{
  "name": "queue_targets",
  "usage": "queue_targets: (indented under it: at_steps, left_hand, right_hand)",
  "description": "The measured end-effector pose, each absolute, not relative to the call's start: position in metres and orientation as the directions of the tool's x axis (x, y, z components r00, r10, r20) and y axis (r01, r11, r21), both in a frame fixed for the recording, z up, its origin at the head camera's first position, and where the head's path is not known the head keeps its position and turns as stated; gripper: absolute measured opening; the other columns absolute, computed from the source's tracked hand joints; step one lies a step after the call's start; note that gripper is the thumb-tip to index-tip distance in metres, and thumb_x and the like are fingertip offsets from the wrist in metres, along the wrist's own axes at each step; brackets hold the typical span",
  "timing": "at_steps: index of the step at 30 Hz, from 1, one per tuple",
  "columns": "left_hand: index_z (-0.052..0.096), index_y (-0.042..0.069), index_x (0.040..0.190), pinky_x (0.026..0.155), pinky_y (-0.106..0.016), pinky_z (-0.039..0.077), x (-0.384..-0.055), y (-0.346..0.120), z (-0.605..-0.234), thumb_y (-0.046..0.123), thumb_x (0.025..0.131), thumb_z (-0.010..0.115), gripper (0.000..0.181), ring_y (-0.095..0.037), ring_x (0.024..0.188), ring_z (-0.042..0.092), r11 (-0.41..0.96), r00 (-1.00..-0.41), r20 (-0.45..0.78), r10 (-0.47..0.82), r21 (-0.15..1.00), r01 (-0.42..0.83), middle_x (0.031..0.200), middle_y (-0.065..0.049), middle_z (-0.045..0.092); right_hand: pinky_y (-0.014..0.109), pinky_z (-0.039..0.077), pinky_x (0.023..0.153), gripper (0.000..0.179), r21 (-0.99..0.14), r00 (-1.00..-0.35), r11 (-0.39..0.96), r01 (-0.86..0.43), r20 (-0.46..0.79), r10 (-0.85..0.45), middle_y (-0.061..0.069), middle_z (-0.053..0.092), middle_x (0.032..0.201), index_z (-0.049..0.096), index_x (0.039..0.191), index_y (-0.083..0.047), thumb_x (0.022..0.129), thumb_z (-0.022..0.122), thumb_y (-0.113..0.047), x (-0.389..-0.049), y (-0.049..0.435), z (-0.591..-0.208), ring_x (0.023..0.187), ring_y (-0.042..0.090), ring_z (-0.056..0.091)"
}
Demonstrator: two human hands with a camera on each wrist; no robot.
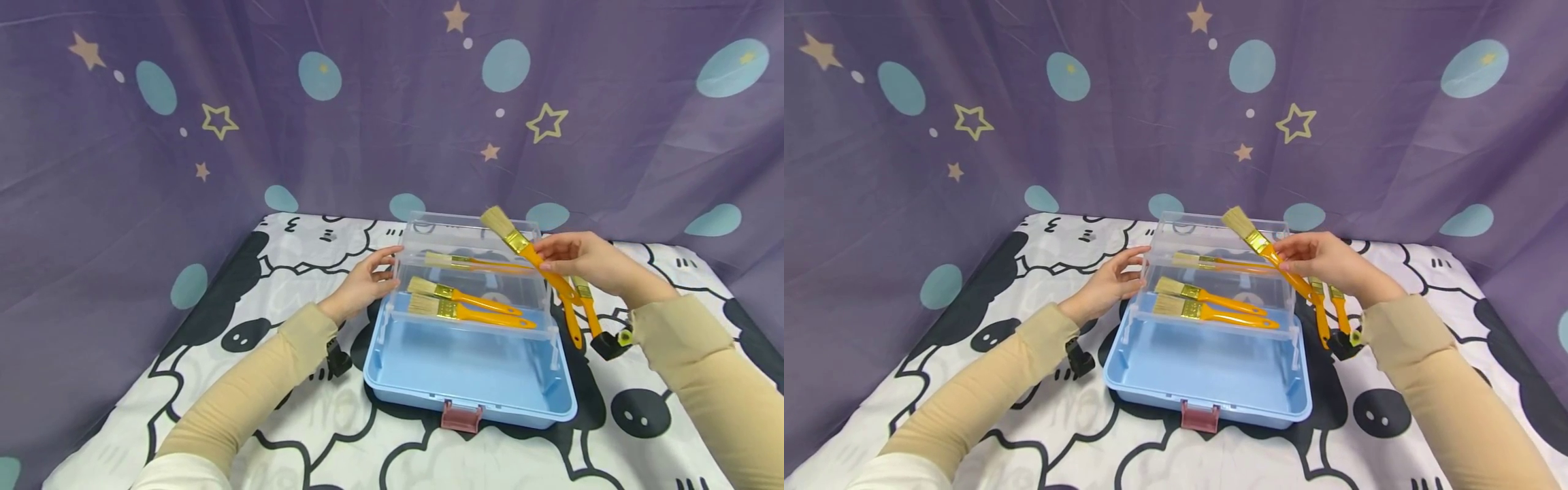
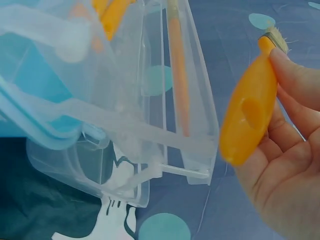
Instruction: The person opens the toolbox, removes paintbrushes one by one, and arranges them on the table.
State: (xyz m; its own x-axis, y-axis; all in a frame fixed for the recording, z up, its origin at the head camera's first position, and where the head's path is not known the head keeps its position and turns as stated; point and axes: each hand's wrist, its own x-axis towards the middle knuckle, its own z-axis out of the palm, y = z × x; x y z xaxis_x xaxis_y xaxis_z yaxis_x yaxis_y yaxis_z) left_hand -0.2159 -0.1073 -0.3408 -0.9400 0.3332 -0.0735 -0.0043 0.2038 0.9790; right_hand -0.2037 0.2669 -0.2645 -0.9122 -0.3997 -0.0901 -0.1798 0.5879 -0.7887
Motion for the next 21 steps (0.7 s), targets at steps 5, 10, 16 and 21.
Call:
queue_targets:
  at_steps: [5, 10, 16, 21]
  left_hand:
    - [0.039, 0.026, 0.145, 0.08, -0.029, 0.045, -0.216, -0.107, -0.341, -0.002, 0.092, 0.057, 0.062, -0.027, 0.116, 0.045, 0.214, -0.941, -0.079, 0.329, 0.977, -0.007, 0.143, -0.013, 0.032]
    - [0.038, 0.026, 0.145, 0.082, -0.029, 0.045, -0.217, -0.108, -0.342, -0.002, 0.092, 0.056, 0.062, -0.028, 0.118, 0.045, 0.217, -0.942, -0.077, 0.327, 0.976, -0.004, 0.143, -0.014, 0.032]
    - [0.038, 0.026, 0.145, 0.084, -0.03, 0.046, -0.217, -0.108, -0.343, -0.002, 0.092, 0.056, 0.062, -0.028, 0.119, 0.045, 0.218, -0.943, -0.078, 0.324, 0.976, -0.006, 0.143, -0.014, 0.032]
    - [0.039, 0.027, 0.144, 0.085, -0.032, 0.046, -0.216, -0.107, -0.342, -0.003, 0.092, 0.056, 0.063, -0.027, 0.118, 0.047, 0.216, -0.944, -0.084, 0.318, 0.976, -0.014, 0.143, -0.013, 0.033]
  right_hand:
    - [0.021, 0.051, 0.076, 0.04, -0.792, -0.921, 0.591, -0.153, -0.101, -0.375, 0.0, 0.065, 0.1, 0.053, 0.126, 0.005, 0.091, 0.062, -0.011, -0.197, 0.268, -0.27, 0.084, 0.007, 0.061]
    - [0.02, 0.052, 0.075, 0.041, -0.815, -0.934, 0.566, -0.123, -0.097, -0.343, -0.009, 0.064, 0.095, 0.051, 0.127, 0.007, 0.092, 0.062, -0.012, -0.19, 0.272, -0.278, 0.083, 0.005, 0.06]
    - [0.019, 0.052, 0.075, 0.031, -0.858, -0.945, 0.504, -0.097, -0.08, -0.317, -0.017, 0.063, 0.091, 0.056, 0.123, -0.002, 0.093, 0.06, -0.01, -0.183, 0.286, -0.293, 0.083, 0.004, 0.06]
    - [0.02, 0.052, 0.073, 0.025, -0.9, -0.949, 0.427, -0.088, -0.055, -0.311, -0.017, 0.065, 0.09, 0.061, 0.104, -0.03, 0.093, 0.06, -0.008, -0.179, 0.299, -0.303, 0.082, 0.004, 0.062]
